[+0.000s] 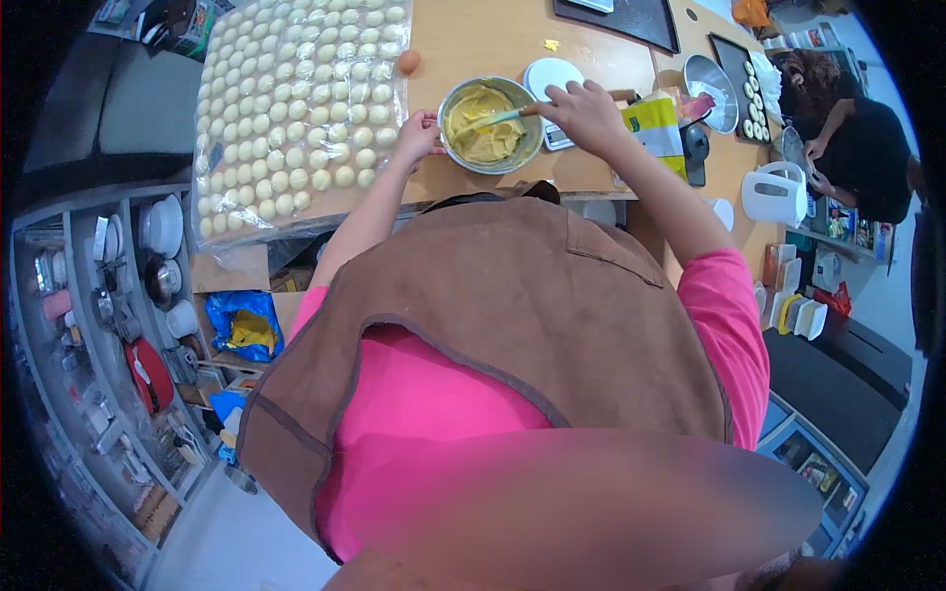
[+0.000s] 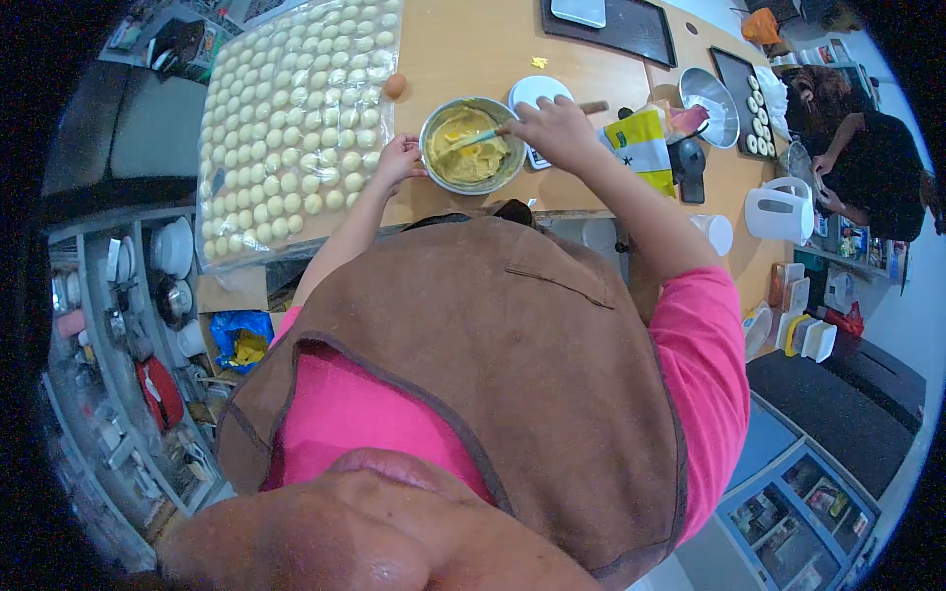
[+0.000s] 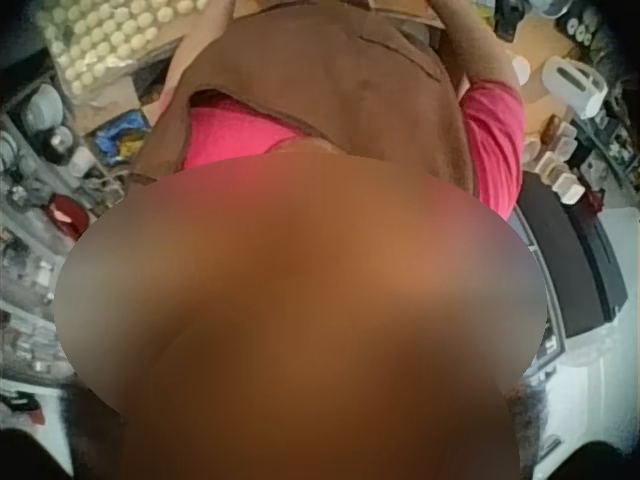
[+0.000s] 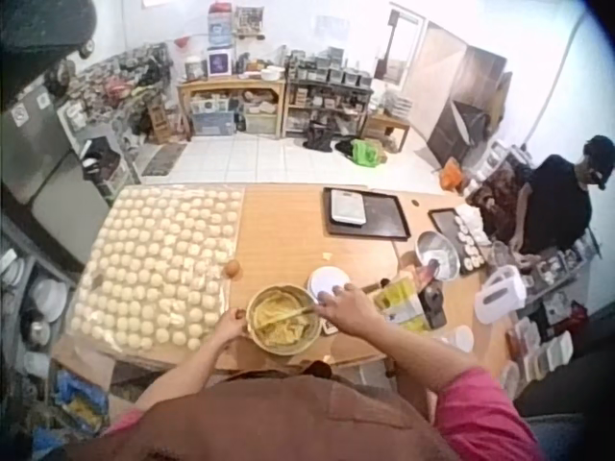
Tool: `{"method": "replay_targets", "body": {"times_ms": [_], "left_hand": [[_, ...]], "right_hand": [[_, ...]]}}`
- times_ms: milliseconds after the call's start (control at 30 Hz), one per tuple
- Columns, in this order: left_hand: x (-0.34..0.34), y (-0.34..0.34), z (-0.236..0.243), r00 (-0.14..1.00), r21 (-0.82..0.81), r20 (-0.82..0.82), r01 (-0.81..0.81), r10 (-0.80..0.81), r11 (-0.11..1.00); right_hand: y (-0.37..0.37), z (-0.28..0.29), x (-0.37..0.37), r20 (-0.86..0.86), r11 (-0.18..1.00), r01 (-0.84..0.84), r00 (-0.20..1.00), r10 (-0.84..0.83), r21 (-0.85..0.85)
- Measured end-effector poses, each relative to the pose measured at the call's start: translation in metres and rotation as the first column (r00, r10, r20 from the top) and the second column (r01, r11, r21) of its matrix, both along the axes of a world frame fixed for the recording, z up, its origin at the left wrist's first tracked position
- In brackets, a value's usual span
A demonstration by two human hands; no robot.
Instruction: The person cracks an egg into a bowl of yellow dough and then stirs the mixture with a spatula.
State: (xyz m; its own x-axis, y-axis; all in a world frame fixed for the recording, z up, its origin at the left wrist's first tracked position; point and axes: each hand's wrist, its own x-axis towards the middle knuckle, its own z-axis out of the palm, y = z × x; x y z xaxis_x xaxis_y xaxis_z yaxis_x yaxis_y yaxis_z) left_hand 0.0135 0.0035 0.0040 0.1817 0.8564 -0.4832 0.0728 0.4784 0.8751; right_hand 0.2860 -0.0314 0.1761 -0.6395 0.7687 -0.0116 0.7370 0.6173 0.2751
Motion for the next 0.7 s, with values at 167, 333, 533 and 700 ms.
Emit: {"method": "replay_targets", "body": {"times_ms": [167, 333, 533, 700], "left_hand": [[-0.007, 0.007, 0.002, 0.995, -0.053, -0.036, 0.087, -0.089, 0.995], [-0.003, 0.001, -0.002, 0.999, -0.079, -0.033, -0.036, 0.034, 0.996], [0.004, -0.005, -0.011, 0.986, -0.077, 0.05, -0.156, 0.16, 0.985], [0.019, -0.01, 0.014, 0.976, -0.118, 0.069, -0.197, 0.206, 0.973]], "right_hand": [[0.031, -0.008, 0.006, 0.063, 0.996, -0.067, 0.996, 0.063, 0.053], [0.015, -0.005, 0.002, 0.057, 0.961, 0.21, 0.977, -0.203, -0.181], [0.007, -0.006, 0.021, 0.098, 0.894, 0.316, 0.949, -0.3, -0.318], [0.007, -0.008, 0.036, 0.127, 0.704, 0.362, 0.923, -0.364, -0.611]]}}
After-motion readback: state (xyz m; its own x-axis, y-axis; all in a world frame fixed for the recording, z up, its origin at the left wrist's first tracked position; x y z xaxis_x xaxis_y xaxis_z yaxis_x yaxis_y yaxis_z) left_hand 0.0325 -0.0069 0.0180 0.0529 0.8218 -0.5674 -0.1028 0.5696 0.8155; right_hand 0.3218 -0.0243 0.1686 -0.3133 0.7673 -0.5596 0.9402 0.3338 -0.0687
